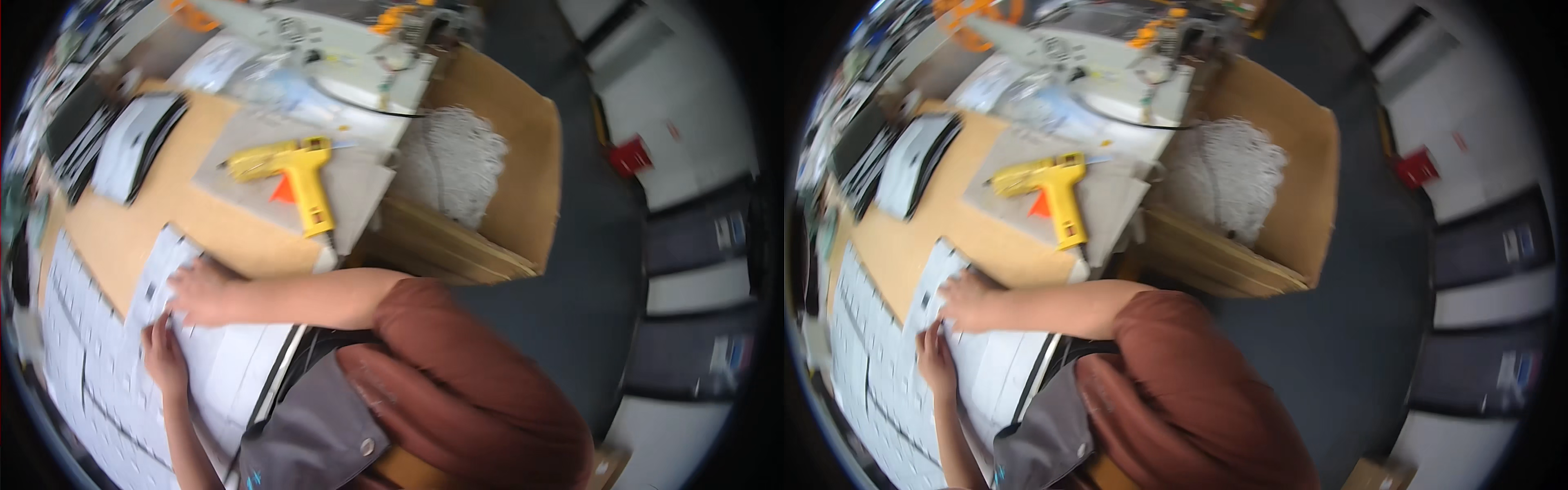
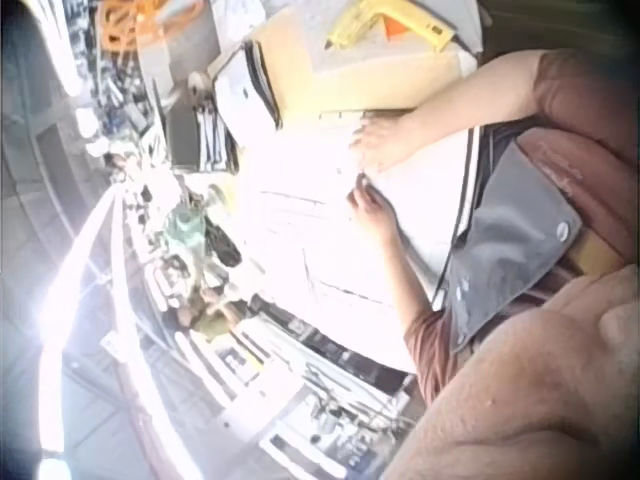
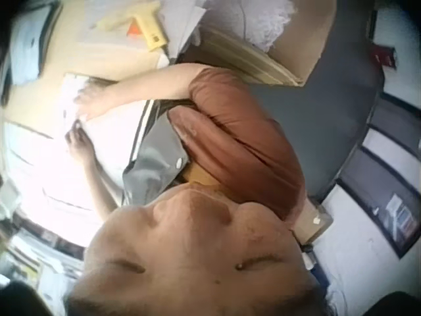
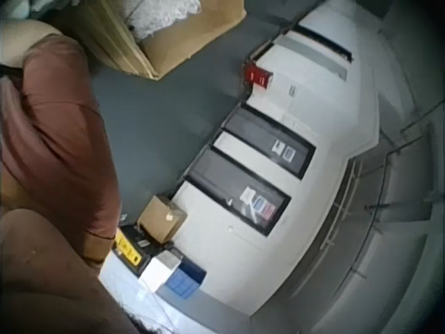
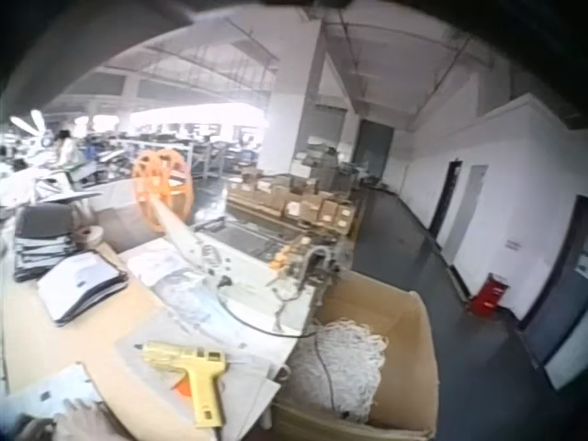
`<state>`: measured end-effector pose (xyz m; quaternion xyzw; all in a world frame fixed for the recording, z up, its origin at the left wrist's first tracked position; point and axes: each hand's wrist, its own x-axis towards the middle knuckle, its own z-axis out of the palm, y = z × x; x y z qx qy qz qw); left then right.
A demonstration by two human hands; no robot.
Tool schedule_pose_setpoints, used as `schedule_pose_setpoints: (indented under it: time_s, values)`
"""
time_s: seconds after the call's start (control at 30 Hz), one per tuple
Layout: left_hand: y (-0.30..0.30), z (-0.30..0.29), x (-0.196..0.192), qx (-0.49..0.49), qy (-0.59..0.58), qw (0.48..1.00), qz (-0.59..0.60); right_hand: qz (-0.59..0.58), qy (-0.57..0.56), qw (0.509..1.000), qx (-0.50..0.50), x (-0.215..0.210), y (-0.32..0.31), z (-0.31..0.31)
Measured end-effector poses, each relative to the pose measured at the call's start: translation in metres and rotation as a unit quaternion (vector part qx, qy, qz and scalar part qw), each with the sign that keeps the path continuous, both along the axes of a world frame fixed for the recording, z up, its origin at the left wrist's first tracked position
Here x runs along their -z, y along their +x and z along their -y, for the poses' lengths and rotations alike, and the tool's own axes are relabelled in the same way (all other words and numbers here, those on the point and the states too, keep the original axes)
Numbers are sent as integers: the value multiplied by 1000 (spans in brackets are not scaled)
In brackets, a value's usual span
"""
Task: The person uses a yellow hot glue gun to apply adhesive to small black patches on grey fabric pieces. They then press white rectangular fasteners onto the glued areas. The person repeats this process on multiple fabric pieces, stacking the finished items on the table.
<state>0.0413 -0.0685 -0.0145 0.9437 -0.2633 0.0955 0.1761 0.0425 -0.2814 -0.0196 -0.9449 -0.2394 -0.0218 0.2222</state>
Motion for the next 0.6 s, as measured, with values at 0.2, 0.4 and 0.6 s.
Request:
schedule_pose_setpoints:
  time_s: [0.2,0.4,0.6]
  values:
    - [-4,2,-11,-32,-10,998,56,202,131,969,52,-41,-20,60]
    - [-33,5,-55,-62,-95,993,40,173,58,920,346,-39,-68,181]
    - [-119,23,-151,414,-512,620,-428,-9,65,884,463,-27,-99,186]
